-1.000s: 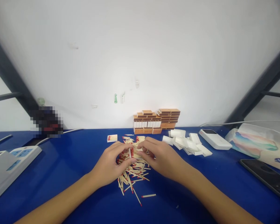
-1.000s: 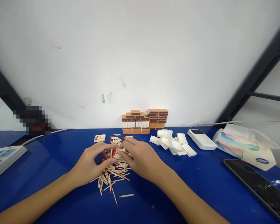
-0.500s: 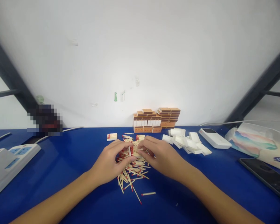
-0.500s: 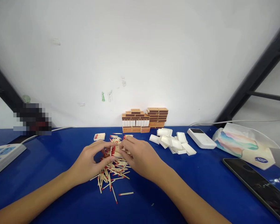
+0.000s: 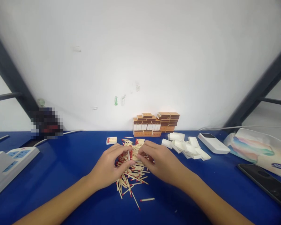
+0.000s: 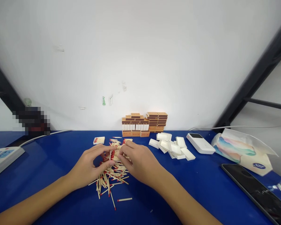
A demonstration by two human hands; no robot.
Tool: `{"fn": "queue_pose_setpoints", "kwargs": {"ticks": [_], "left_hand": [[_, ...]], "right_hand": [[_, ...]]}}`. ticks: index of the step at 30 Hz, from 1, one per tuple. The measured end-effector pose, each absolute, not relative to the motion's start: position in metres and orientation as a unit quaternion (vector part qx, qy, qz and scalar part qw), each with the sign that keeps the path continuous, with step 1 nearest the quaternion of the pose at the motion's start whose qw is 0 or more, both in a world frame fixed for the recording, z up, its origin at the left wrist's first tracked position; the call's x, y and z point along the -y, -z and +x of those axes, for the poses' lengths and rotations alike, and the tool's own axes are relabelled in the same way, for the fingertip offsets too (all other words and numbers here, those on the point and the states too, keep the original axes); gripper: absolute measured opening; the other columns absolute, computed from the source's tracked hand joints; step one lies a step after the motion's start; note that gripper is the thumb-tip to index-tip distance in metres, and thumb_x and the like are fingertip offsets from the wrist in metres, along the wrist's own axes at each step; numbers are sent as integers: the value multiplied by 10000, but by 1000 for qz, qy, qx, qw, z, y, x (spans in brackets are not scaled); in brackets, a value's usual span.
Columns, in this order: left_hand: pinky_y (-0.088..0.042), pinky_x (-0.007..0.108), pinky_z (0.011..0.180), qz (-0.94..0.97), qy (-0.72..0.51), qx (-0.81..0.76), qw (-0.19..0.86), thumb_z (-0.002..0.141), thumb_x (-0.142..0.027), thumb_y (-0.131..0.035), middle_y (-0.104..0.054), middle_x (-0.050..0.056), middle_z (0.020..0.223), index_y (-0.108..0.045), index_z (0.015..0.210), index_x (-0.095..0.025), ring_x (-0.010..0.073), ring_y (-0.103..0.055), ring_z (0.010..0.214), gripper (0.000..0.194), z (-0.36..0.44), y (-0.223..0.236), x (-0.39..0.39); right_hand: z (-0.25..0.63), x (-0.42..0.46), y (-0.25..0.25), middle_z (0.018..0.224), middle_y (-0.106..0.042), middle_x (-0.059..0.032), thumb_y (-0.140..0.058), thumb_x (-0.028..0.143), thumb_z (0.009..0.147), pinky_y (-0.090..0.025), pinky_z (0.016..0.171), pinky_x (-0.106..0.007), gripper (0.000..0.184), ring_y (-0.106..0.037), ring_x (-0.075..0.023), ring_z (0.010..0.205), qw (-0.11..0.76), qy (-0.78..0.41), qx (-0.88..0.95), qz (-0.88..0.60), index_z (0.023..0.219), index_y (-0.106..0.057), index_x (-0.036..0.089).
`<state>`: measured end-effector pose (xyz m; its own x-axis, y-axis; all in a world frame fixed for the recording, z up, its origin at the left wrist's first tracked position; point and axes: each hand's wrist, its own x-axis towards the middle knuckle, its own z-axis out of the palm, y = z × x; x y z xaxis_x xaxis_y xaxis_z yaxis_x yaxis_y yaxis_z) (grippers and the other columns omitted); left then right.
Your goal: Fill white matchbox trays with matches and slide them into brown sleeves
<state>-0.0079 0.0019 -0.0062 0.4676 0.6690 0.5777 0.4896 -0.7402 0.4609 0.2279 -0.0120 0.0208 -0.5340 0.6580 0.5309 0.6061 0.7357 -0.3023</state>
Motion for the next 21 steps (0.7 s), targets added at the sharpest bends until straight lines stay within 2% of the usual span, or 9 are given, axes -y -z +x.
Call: {"fn": "queue_pose_setpoints", "kwargs": {"ticks": [9, 21], "left_hand": [[-564, 360, 827, 850, -391, -333, 115, 957, -370, -725, -723, 63, 1029, -671, 1270, -224, 204, -674, 914, 349, -8, 6, -1], [-576, 371, 846, 853, -390, -330, 106, 955, -354, -724, -732, 71, 1052, -678, 1286, -225, 210, -681, 929, 358, -8, 5, 0]], "right_hand": [[228, 11, -20, 833, -615, -33, -517, 218, 1028, -366, 587, -276, 188, -515, -127, 665, 319, -43, 876, -360, 865, -607, 189], [227, 12, -20, 857, -634, -39, -522, 212, 1026, -390, 621, -275, 174, -552, -135, 701, 307, -39, 880, -361, 881, -615, 192]]}}
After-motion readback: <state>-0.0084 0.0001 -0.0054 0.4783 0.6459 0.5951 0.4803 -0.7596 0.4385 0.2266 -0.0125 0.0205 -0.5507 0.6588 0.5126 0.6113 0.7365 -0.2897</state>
